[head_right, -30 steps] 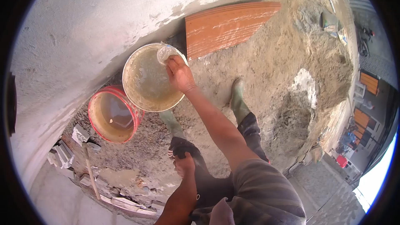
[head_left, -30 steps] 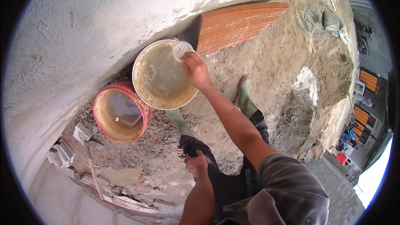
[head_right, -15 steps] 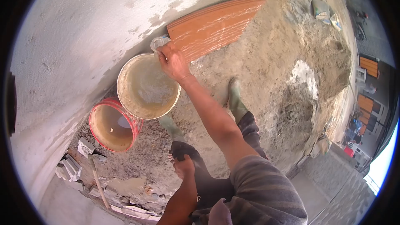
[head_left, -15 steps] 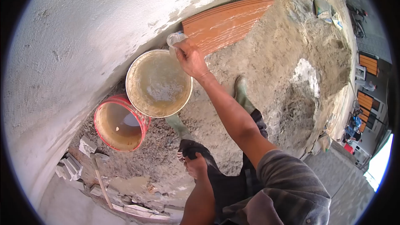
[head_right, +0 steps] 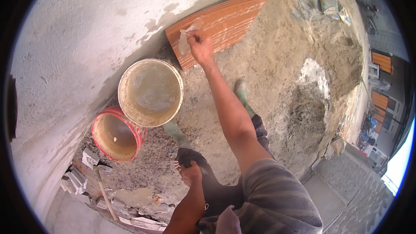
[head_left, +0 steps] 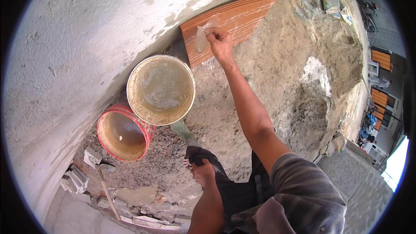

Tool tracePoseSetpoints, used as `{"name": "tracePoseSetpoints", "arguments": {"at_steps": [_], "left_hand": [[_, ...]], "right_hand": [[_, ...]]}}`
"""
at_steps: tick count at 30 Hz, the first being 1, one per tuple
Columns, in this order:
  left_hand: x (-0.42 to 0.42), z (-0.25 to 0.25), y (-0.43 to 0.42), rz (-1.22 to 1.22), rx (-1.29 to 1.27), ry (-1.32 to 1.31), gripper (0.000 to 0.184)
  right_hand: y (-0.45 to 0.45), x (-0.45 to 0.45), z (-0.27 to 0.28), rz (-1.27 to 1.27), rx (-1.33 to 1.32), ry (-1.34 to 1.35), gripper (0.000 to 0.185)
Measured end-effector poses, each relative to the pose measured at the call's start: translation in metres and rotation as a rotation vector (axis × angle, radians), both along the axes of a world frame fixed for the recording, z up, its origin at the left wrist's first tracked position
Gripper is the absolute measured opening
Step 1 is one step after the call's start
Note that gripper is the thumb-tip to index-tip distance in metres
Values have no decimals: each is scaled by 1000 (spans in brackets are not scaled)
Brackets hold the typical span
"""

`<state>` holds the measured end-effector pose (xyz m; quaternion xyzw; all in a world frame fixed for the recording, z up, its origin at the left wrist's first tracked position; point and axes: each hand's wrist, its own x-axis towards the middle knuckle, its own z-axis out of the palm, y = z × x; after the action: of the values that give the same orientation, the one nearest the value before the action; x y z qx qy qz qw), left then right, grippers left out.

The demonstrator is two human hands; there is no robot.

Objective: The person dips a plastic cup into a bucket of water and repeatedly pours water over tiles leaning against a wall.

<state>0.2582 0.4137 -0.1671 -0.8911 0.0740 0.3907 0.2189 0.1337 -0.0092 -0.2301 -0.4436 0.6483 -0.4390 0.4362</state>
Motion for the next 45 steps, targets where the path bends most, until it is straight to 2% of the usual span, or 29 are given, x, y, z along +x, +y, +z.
{"name": "tracePoseSetpoints", "arguments": {"at_steps": [4, 6, 8, 10, 12, 15, 18, 21, 22, 24, 27, 30, 33, 36, 39, 45], "left_hand": [[0, -2, 4, 3, -15, -3, 69], [0, -3, 7, 6, -28, -2, 68], [0, -8, 13, 6, -49, -12, 70], [0, -10, 15, -5, -28, -10, 70], [1, -8, 14, -7, -8, -6, 69], [1, -1, 9, 0, 2, 11, 67], [5, 2, 13, 2, 6, 26, 66], [4, 2, 15, 15, 5, 22, 66], [4, -2, 17, 7, 10, 21, 66], [3, -6, 15, 3, 11, 10, 67], [1, -9, 14, 9, 14, 1, 68], [4, -8, 13, 15, 29, 14, 68], [7, -4, 5, 17, 32, 24, 69], [6, -1, -1, 8, 35, 27, 69], [5, -1, -3, -15, 25, 8, 68], [-1, -5, -1, -45, 26, -29, 66]], "right_hand": [[17, 23, 28, 43, -137, 333, 19], [44, 55, 21, 160, -164, 261, 20], [78, 97, -12, 294, -256, 227, 19], [111, 139, -57, 429, 69, 82, 18], [125, 170, -89, 341, 790, -319, 19], [150, 193, -178, 129, 1113, -461, 13], [153, 184, -198, 1187, 556, 750, 11], [159, 198, -243, 515, 494, 807, 13], [154, 188, -219, 513, 439, 684, 15], [126, 155, -125, 500, 316, 438, 17], [107, 129, -82, 425, -218, 264, 16], [73, 105, -21, 372, -332, 170, 14], [36, 82, -9, 214, -56, -42, 17], [4, 65, 5, 87, 63, -146, 20], [1, 69, 20, 103, 50, 4, 21], [23, 104, 12, 193, -112, 33, 20]]}}
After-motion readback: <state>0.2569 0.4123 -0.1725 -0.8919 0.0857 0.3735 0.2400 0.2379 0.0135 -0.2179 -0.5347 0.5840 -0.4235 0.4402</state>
